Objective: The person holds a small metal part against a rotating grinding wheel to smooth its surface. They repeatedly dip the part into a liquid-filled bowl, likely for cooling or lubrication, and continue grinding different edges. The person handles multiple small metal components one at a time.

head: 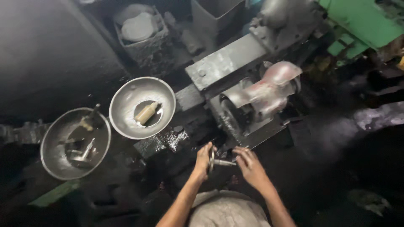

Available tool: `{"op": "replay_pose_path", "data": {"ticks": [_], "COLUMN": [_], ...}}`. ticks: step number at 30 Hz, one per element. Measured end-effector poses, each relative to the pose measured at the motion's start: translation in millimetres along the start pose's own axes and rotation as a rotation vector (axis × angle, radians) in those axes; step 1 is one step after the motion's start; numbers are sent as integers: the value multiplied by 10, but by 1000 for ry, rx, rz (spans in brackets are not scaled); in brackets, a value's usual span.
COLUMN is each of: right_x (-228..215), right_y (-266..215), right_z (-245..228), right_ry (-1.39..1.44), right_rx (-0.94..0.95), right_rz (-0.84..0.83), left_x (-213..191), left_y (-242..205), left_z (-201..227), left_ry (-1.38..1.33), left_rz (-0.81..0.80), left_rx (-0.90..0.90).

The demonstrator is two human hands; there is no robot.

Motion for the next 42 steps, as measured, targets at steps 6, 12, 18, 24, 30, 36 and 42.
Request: {"op": "replay_pose_path", "data": {"ticks": [6,12,18,24,30,36,42], "right_x": [204,284,-147,-639,-591,-601,-580], "right_y": [-200,-206,-187,299,426,512,525], "right_z": [397,1361,1736,1305,1114,1252,1213], "right_ry": [9,646,528,44,-139,-111,-93], "right_rx": [212,313,282,137,136,160,130], "right_rz": [-293,-97,284,265,217,239,203], "left_x": [473,642,886,1181,1166,1116,1078], "left_y": [-69,-231,-297,-16,166,167,96], "left_z": [145,470,342,547,433,415,379], "left_ry": [355,316,-44,-280,-354,-334,-302], "left_rz": [-31,-78,-570,-732,-722,-694,-686], "left_rx": [190,286,-73,97,109,122,103]}}
Point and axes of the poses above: each hand's wrist, its own y-axis towards the middle knuckle, its own x-axis out of the palm, z = x × y, the point moved 7 cm from there along y, towards the middle knuckle, and after that the axes turned 15 degrees about y, right-handed, at the moved point
